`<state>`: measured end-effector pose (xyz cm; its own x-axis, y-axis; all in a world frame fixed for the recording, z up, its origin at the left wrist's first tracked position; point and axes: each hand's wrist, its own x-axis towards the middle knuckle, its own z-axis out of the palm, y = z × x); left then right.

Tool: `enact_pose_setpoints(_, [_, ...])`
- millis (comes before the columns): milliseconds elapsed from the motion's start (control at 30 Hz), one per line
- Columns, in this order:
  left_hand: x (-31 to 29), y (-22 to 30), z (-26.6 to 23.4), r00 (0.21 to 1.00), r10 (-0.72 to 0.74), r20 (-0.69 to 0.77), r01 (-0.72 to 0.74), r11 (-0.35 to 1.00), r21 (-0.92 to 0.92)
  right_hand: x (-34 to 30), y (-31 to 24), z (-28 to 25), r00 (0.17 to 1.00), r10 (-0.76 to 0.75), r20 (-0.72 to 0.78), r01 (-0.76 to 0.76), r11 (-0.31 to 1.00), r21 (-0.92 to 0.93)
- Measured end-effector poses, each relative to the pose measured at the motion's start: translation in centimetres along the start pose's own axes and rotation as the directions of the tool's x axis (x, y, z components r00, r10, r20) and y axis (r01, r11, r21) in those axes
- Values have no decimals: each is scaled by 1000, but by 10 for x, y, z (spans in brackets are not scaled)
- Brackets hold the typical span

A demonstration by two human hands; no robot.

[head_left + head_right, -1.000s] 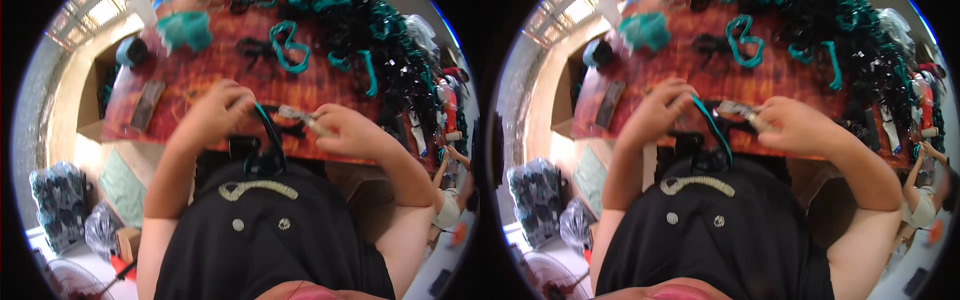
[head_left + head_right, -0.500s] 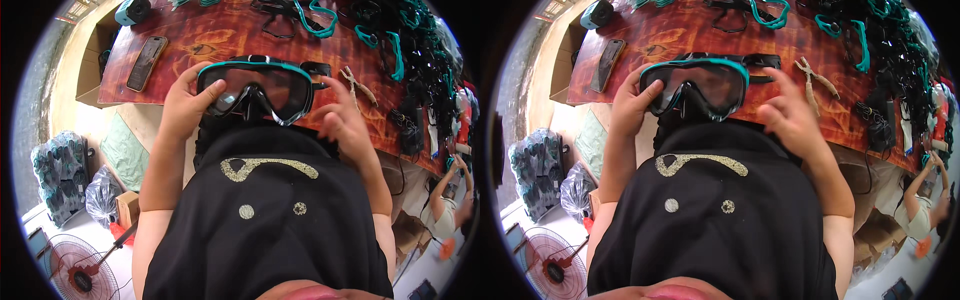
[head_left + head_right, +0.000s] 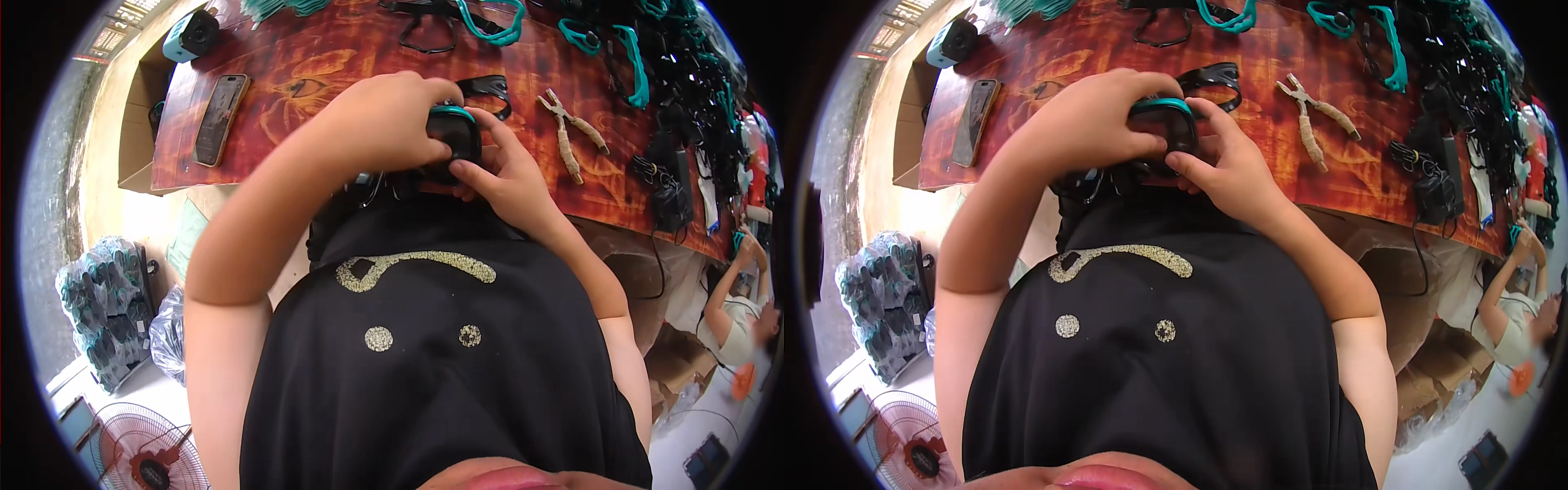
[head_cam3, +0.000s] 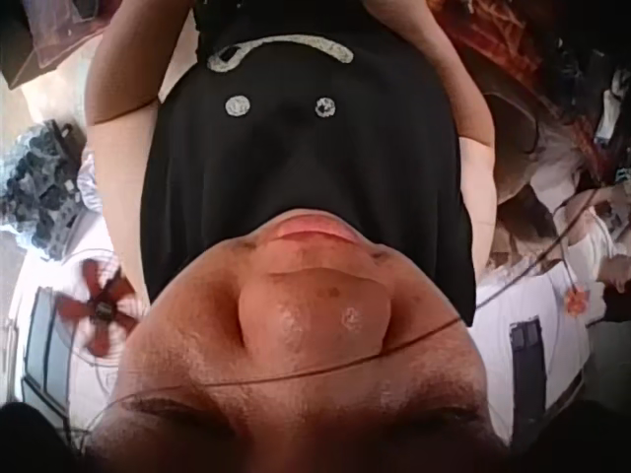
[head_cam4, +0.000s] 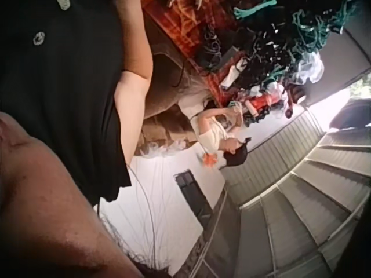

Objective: Assembling diving masks by fitting components and using pliers.

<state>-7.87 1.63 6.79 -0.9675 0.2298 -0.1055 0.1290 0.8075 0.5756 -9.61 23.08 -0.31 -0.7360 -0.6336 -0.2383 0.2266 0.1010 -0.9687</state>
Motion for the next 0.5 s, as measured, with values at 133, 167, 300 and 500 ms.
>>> enact_pose_setpoints(133, [26,-21,3,978,38,204,7,977,-215,0,2,-2,996,64,-54,-57,991,125])
enact_pose_setpoints(167, [25,-23,2,985,31,170,10,972,-234,0,2,1,997,21,-74,-10,989,146])
enact_pose_setpoints(300, [12,-28,-8,999,-40,-29,14,799,-602,5,-10,7,960,-236,-152,269,928,257])
enact_pose_setpoints(500, [-30,9,7,921,-138,-363,-268,452,-851,-7,-69,12,936,-327,-129,343,929,137])
